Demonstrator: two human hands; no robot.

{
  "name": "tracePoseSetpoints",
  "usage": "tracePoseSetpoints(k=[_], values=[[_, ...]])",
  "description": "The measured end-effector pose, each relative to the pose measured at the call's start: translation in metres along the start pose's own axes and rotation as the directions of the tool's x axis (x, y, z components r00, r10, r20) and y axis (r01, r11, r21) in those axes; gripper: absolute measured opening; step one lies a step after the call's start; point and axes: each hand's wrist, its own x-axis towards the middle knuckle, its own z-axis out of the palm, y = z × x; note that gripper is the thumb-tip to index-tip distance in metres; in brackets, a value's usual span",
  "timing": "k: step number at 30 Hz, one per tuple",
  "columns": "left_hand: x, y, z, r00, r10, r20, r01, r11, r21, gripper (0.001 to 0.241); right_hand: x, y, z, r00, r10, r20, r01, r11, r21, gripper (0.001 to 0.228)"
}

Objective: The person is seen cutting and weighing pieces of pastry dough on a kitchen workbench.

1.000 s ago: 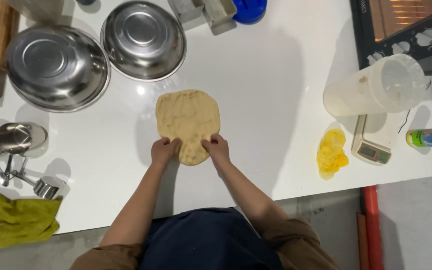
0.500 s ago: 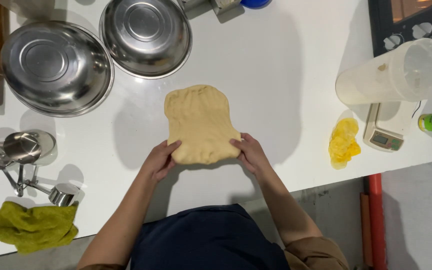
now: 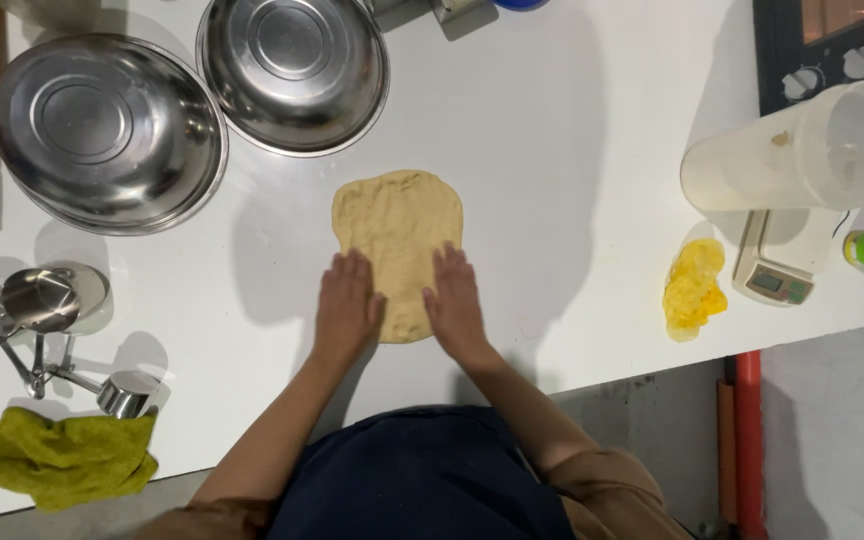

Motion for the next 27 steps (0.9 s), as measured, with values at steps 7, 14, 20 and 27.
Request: tracePoseSetpoints(k=[7, 14, 20, 27], values=[[0.022, 0.009, -0.022, 0.981, 0.080, 0.179, -0.091, 0.994, 0.053, 0.082, 0.012, 0.017, 0.011, 0.977, -0.051, 0.208, 0.062, 0.997, -0.050, 0.073], [0.071, 0.021, -0.021, 0.952, -0.168, 0.256, 0.136, 0.981, 0.139, 0.048, 0.081, 0.017, 0.008, 0.967, 0.182, 0.177, -0.156, 0.976, -0.150, 0.049], [0.119, -0.018, 0.016, 0.994, 0.082, 0.071, -0.084, 0.996, 0.027, 0.062, 0.123, 0.027, 0.037, 0.992, -0.098, 0.080, 0.107, 0.988, -0.111, 0.062], [0.159, -0.012, -0.018, 0.954, -0.010, 0.301, 0.013, 1.000, -0.007, 0.060, 0.167, -0.008, -0.030, 0.807, 0.369, 0.462, -0.370, 0.925, -0.092, 0.045]])
